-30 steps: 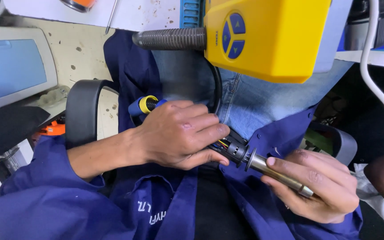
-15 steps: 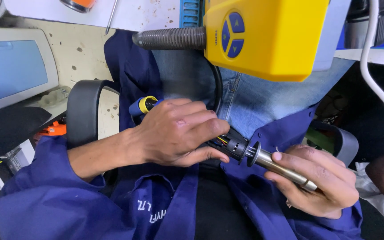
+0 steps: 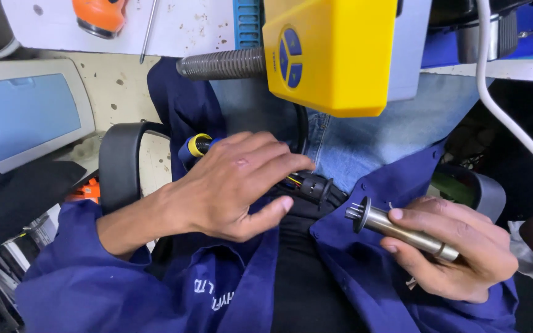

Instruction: The person holds a blue cylindrical component with wires and aligns a metallic cylindrical part into it. Another person assists by holding a smartphone and pointing at the assembly. The camera wearer continues to press and adjust the metallic part into the blue component.

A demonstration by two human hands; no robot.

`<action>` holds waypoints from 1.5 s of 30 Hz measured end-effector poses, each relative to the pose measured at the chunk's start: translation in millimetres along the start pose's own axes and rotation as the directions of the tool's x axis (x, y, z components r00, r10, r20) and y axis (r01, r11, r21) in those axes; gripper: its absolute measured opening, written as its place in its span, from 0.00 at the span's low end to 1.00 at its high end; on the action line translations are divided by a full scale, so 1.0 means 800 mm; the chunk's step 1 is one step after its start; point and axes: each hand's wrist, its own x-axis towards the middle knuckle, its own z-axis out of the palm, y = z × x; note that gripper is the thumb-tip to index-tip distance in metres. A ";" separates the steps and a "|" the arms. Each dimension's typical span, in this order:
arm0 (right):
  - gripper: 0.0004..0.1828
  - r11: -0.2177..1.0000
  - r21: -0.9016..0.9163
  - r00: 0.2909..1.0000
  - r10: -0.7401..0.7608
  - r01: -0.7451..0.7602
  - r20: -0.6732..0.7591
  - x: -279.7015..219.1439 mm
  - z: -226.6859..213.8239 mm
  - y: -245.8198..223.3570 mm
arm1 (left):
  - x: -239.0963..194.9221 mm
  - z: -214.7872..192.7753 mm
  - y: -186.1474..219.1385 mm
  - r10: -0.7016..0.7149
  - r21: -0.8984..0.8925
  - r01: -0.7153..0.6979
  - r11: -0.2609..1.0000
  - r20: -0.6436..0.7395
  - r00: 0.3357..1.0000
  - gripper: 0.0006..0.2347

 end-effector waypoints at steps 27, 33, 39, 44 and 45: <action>0.19 0.997 0.072 0.998 0.039 -0.035 -0.049 -0.007 -0.010 -0.018 | 0.005 0.007 0.017 0.504 0.689 -0.258 0.677 -0.179 0.845 0.02; 0.17 0.998 0.070 1.000 0.012 -0.010 -0.025 -0.009 -0.009 -0.017 | 0.010 0.016 0.016 0.535 0.689 -0.299 0.660 -0.152 0.831 0.04; 0.17 0.997 0.071 1.000 -0.021 0.020 0.018 -0.002 -0.002 -0.013 | 0.013 0.012 0.016 0.522 0.711 -0.282 0.644 -0.138 0.842 0.05; 0.18 0.997 0.047 0.996 -0.063 0.060 0.058 0.003 0.002 -0.013 | 0.012 0.014 0.013 0.524 0.719 -0.272 0.639 -0.149 0.839 0.04; 0.18 0.997 0.047 0.996 -0.063 0.060 0.062 0.004 0.004 -0.013 | 0.011 0.014 0.013 0.523 0.718 -0.269 0.642 -0.153 0.839 0.04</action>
